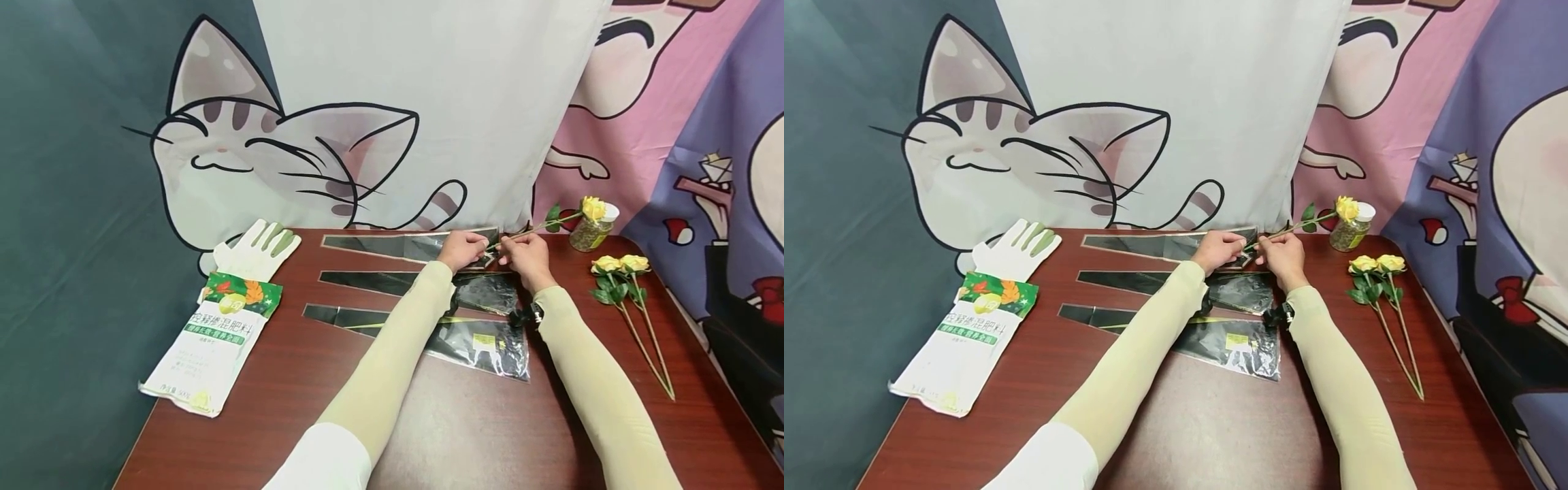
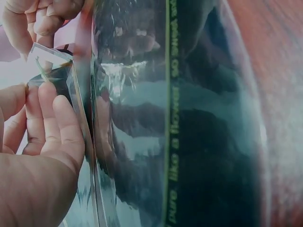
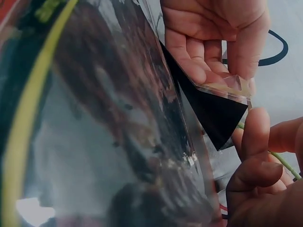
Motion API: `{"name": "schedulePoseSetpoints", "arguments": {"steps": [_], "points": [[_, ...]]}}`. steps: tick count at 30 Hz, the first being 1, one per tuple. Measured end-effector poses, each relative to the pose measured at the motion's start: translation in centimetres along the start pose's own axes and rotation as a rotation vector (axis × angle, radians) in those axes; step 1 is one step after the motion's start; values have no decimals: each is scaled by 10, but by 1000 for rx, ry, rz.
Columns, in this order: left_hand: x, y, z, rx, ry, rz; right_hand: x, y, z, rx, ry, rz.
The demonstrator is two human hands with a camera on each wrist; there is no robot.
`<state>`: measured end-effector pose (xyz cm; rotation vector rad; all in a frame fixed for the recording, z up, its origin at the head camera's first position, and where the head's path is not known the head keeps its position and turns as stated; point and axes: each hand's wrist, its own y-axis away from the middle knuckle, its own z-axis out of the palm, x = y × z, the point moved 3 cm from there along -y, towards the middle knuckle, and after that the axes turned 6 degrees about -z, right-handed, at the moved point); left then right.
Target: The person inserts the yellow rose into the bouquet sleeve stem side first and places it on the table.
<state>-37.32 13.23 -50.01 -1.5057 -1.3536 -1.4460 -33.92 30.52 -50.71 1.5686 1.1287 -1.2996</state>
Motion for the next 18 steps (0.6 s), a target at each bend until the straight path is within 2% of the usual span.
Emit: {"name": "schedulePoseSetpoints", "arguments": {"steps": [5,12,18], "points": [[4,2,2,-10,-10,20,-2,0,3,-56,40,9],[9,5,1,-4,-5,17,-4,0,10,-73,37,11],[8,1,0,8,-13,18,-2,0,12,-102,6,23]]}}
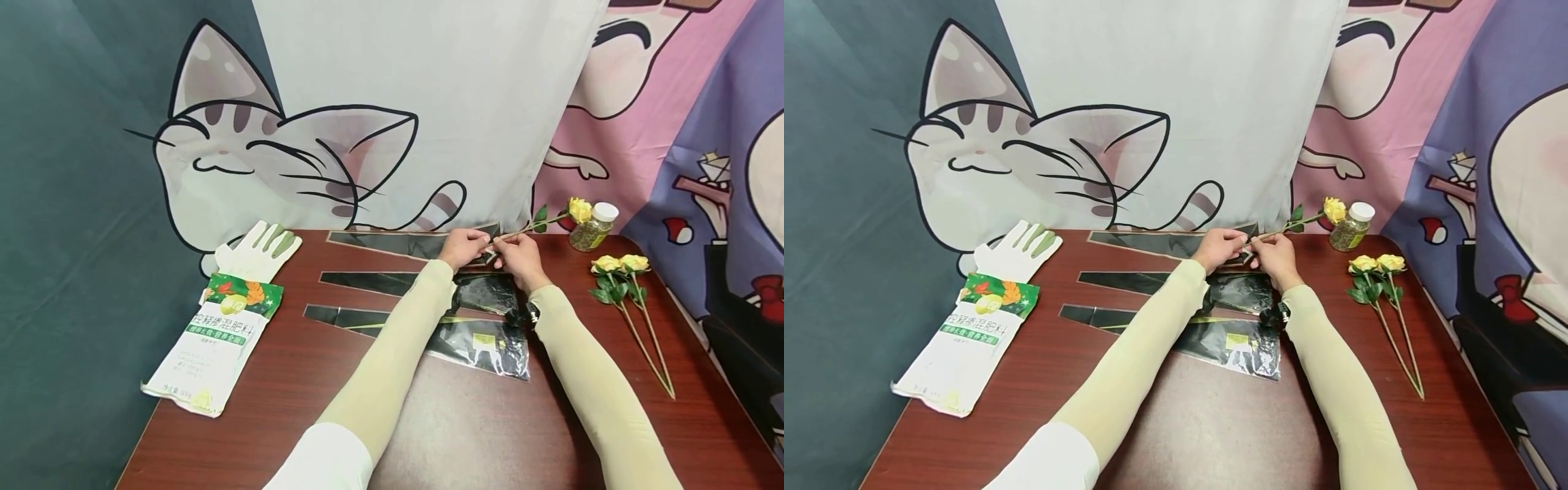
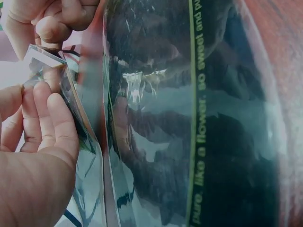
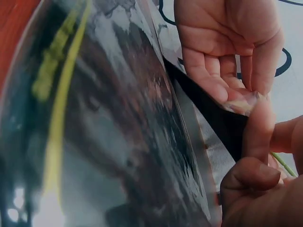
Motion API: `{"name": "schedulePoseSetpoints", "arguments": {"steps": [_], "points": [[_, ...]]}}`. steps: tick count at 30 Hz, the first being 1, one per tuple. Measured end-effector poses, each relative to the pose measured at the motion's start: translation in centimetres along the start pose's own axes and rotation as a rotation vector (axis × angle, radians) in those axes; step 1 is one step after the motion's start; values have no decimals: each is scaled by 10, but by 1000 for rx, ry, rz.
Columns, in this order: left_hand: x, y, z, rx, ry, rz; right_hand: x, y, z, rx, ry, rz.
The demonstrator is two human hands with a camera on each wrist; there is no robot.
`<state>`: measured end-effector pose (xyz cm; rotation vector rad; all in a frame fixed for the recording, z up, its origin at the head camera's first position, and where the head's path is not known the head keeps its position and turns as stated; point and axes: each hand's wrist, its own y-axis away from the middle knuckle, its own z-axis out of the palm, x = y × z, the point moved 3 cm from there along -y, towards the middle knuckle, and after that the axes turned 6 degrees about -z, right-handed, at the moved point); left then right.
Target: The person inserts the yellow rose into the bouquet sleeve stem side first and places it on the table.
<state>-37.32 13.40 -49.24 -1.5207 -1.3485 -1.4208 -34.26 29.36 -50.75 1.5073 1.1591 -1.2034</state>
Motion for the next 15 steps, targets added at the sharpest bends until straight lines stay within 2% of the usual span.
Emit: {"name": "schedulePoseSetpoints", "arguments": {"steps": [4,7,9,15], "points": [[-1,-2,-1,6,5,12,-1,1,-1,-54,-63,-29],[-2,-3,-2,-3,25,13,-2,2,-3,-64,-109,-36],[-3,-4,-2,-13,32,3,-3,4,-4,-29,-106,-41],[-3,-1,-3,-39,48,-35,-6,6,-9,148,-125,-59]]}}
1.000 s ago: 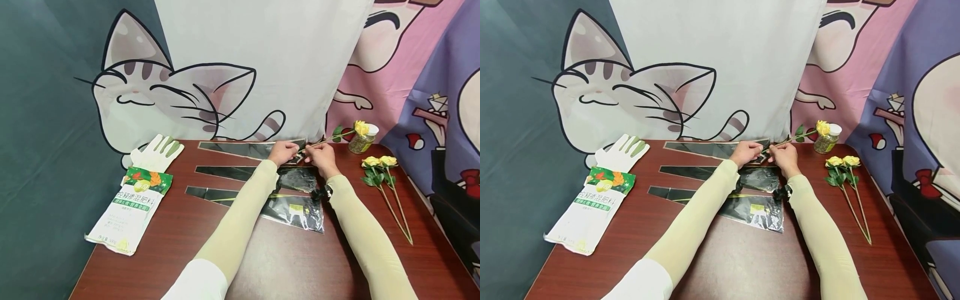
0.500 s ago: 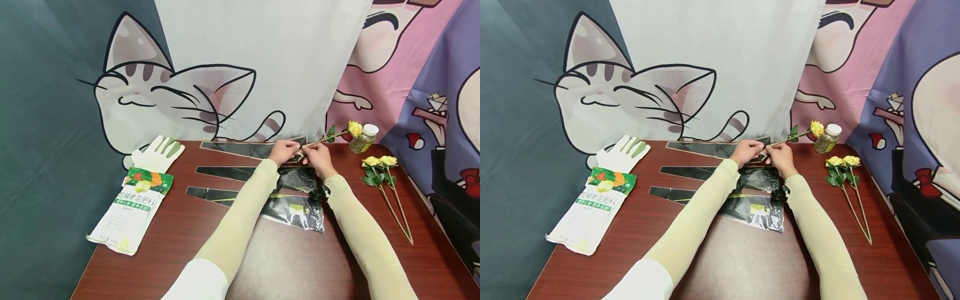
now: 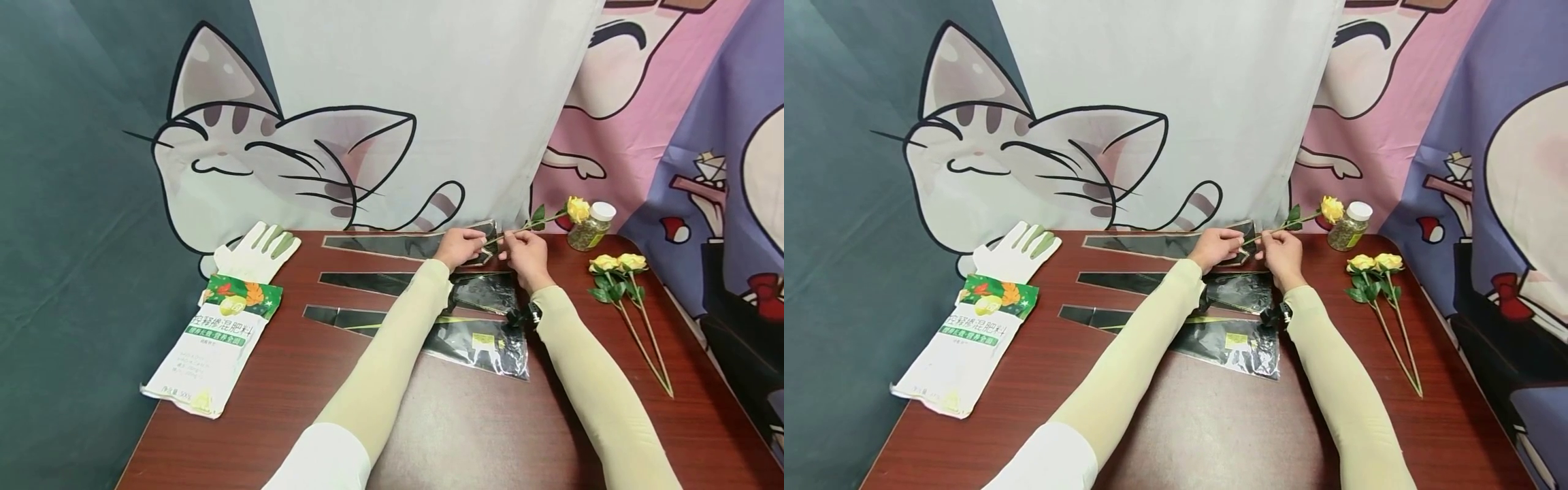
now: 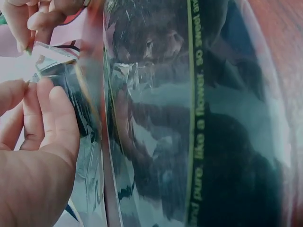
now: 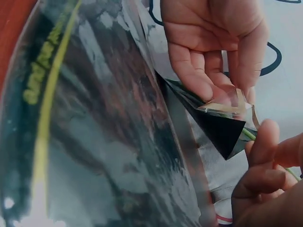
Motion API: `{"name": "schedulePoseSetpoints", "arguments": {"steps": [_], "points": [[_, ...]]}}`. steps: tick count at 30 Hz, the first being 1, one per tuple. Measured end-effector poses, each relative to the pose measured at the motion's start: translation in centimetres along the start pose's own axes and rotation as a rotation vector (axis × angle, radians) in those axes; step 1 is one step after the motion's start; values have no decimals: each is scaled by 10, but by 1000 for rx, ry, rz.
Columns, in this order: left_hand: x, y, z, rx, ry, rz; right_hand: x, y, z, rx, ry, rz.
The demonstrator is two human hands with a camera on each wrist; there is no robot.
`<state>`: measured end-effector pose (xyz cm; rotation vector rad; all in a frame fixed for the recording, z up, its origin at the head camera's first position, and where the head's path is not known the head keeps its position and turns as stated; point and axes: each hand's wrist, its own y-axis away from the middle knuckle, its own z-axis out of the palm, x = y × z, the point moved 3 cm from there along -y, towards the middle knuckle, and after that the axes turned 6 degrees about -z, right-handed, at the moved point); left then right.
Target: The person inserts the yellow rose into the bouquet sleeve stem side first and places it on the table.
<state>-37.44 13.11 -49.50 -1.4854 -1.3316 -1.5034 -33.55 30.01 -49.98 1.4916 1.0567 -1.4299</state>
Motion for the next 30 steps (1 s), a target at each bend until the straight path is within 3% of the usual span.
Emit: {"name": "schedulePoseSetpoints", "arguments": {"steps": [5,14,18,30], "points": [[1,5,0,-26,32,-19,2,0,-1,58,-81,18],[-6,-10,-4,-88,91,-49,2,-1,-1,147,-256,-65],[-5,-10,-4,-86,111,-39,0,0,-1,170,-258,-75],[-1,-9,-4,-40,49,-14,3,2,6,206,-241,-53]]}}
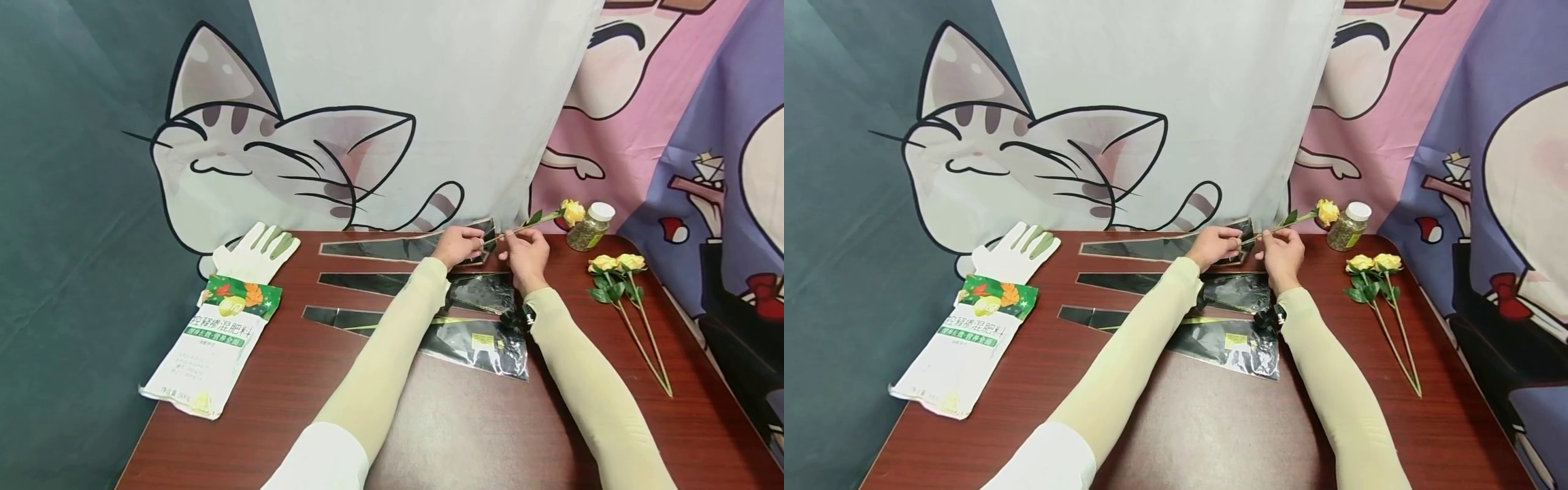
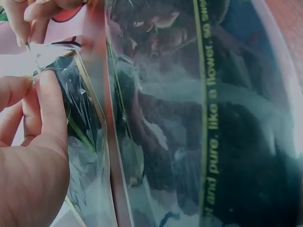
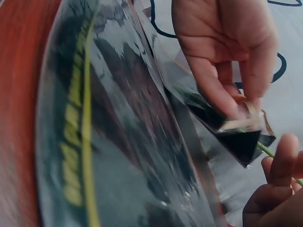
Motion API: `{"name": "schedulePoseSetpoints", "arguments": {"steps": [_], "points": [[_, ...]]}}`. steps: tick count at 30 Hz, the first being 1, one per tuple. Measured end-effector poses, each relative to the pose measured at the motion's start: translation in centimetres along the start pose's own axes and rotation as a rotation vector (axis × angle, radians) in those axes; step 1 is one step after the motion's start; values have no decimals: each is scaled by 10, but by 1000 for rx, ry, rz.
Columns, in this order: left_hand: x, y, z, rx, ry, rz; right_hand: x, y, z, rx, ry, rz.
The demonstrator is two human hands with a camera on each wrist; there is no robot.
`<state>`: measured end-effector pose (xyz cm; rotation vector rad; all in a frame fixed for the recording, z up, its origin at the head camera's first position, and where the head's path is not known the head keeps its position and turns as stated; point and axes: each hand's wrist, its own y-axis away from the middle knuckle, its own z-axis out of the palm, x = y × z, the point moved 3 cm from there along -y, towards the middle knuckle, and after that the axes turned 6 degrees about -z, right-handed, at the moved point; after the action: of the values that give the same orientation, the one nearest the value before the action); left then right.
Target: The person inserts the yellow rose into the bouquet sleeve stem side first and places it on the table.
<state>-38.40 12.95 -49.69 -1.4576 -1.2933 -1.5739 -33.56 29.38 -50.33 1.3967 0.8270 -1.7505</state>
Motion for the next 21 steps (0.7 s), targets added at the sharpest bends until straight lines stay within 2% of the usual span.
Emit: {"name": "schedulePoseSetpoints", "arguments": {"steps": [8,21], "points": [[6,1,2,11,-51,31,4,4,7,-3,61,34],[11,4,5,-2,3,66,9,6,13,-23,129,79]]}}
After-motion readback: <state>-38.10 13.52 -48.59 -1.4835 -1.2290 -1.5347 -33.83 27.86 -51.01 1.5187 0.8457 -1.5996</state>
